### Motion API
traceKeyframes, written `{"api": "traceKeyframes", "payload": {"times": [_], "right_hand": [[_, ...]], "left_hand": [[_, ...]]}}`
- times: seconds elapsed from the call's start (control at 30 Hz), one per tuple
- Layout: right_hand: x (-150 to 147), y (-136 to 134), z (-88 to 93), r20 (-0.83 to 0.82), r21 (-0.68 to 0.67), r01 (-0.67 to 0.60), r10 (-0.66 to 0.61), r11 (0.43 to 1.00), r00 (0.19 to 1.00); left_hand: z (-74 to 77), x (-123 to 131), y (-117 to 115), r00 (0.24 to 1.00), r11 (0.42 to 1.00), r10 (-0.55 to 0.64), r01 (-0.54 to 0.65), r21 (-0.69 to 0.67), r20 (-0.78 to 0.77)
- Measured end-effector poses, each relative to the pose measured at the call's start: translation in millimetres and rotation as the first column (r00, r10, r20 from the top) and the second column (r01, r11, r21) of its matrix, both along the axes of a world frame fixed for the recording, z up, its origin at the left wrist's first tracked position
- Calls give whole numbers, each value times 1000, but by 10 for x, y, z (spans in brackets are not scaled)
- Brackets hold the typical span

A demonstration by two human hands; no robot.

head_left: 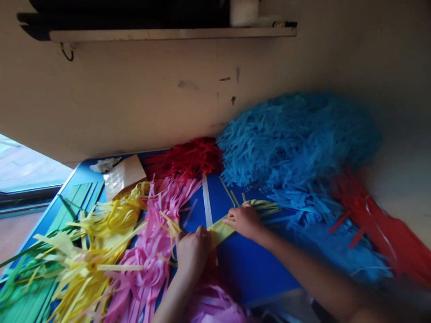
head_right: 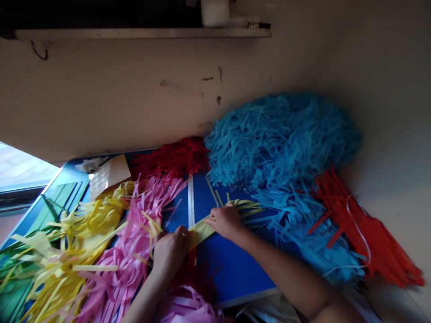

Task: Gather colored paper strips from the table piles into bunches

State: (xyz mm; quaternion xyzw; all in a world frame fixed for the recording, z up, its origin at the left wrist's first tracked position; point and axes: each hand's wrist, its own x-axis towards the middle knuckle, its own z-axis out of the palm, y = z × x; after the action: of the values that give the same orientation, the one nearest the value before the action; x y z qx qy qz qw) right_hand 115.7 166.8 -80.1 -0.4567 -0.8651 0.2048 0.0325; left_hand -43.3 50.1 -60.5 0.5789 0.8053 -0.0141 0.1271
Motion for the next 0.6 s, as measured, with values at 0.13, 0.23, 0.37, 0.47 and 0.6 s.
{"api": "traceKeyframes", "payload": {"times": [0.13, 0.23, 0.37, 0.47, 0.6], "right_hand": [[-11, -19, 100, 33, 100, 27, -31, 995, 999], [85, -53, 169, -80, 319, -65, 95, 946, 992], [233, -63, 119, -121, 361, -499, 570, 788, 812], [235, -39, 92, -49, 297, -548, 585, 782, 809], [205, 95, 138, -20, 165, -537, 547, 827, 837]], "left_hand": [[92, 21, -17, 989, 977, -142, 148, 154, -46], [151, 16, -31, 932, 909, -352, 362, 205, -84], [203, 20, -43, 886, 856, -454, 464, 227, -96], [255, 92, -53, 881, 844, -458, 474, 250, -121], [234, 166, -3, 856, 823, -440, 505, 259, -269]]}}
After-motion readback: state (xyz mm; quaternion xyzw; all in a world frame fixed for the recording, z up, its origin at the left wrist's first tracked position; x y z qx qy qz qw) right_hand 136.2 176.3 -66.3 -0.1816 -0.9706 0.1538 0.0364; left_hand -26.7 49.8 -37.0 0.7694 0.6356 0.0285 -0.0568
